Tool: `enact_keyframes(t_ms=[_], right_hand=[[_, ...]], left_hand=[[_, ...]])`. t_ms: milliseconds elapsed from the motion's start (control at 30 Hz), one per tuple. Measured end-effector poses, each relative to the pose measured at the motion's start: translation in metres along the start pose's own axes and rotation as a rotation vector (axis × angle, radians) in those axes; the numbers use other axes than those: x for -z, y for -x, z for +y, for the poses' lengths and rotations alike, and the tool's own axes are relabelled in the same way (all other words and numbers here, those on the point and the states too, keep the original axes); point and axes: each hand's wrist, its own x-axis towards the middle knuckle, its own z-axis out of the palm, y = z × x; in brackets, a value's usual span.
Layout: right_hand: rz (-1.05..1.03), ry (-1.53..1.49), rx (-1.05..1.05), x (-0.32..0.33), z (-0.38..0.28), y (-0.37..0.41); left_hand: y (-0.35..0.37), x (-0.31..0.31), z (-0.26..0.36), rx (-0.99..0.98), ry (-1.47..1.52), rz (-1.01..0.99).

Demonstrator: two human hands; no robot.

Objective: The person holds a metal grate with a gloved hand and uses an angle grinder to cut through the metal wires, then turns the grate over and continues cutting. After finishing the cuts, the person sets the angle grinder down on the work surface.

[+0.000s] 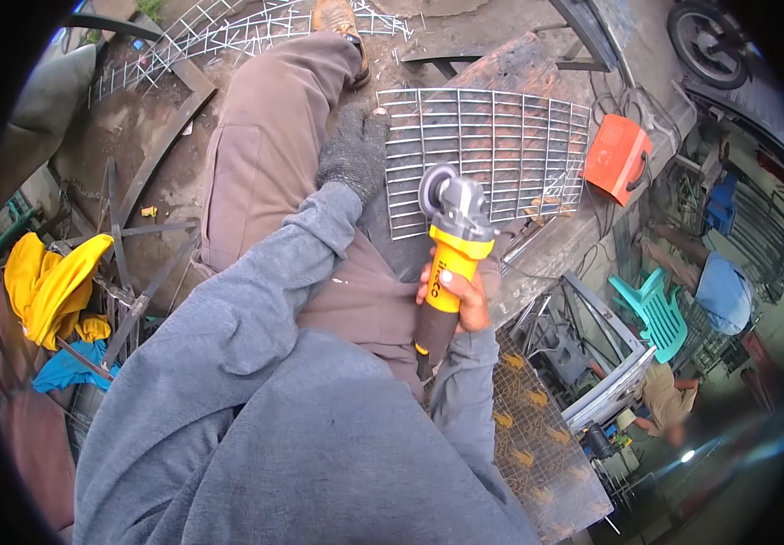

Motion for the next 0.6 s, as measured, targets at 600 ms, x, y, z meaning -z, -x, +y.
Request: enact_keyframes(t_ms=[600], right_hand=[[-0.133, 0.033, 0.024, -0.007, -0.047, -0.050]], left_hand=[[0.000, -0.001, 0.000, 0.012, -0.004, -0.010]])
